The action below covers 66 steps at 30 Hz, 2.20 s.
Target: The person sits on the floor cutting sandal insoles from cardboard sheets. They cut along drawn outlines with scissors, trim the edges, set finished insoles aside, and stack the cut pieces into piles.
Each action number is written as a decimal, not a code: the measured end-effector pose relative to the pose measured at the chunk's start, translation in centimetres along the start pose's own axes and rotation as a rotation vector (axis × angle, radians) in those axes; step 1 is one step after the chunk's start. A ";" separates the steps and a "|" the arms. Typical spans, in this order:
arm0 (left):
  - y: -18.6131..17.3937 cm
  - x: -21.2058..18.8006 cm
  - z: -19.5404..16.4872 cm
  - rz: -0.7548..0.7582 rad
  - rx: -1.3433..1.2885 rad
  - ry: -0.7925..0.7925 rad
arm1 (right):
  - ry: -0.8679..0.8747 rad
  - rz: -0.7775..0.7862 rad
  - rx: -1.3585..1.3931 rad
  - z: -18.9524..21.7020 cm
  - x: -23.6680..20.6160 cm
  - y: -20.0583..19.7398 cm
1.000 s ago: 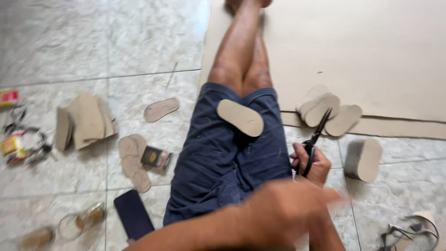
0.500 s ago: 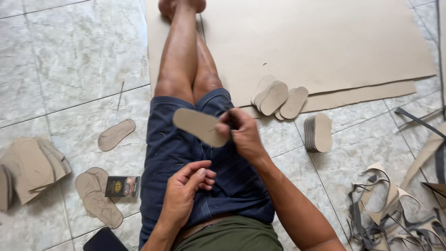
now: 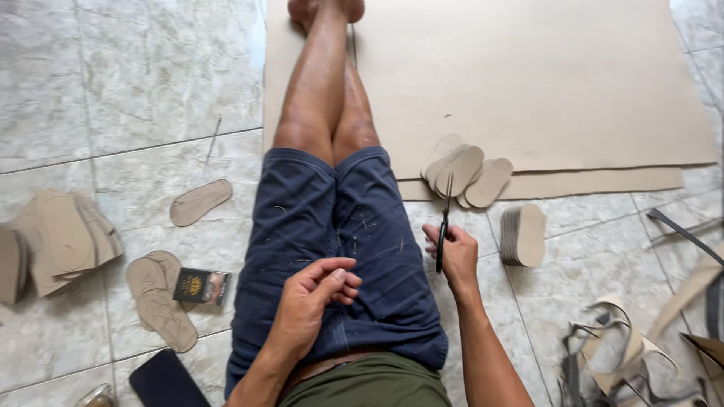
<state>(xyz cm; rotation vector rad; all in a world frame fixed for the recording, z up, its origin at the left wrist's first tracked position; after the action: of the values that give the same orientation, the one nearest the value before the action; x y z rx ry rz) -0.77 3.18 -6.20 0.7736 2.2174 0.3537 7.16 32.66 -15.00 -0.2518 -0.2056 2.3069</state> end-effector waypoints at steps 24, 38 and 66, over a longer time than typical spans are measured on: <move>-25.3 -8.0 -12.2 -0.964 -0.010 0.441 | -0.248 0.577 0.182 5.0 -2.6 11.1; -35.3 -13.8 -20.4 -1.443 0.997 0.080 | -0.194 0.457 0.005 5.4 -3.9 11.4; -28.0 -9.9 -17.4 -1.630 1.168 0.039 | -0.090 0.459 -0.066 2.9 -3.3 13.9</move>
<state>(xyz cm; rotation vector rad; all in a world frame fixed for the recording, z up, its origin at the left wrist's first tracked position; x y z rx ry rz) -19.94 -25.09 -1.81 -0.7238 2.1656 -1.7466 -1.10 20.62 -15.00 -0.2481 -0.2941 2.7732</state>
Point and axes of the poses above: each hand's wrist, its own x-axis towards the middle knuckle, its own y-axis out of the palm, z = x × y, the point moved 6 cm from there along x, towards the middle knuckle, and after that the axes turned 14 degrees about -y, right-handed, at the moved point
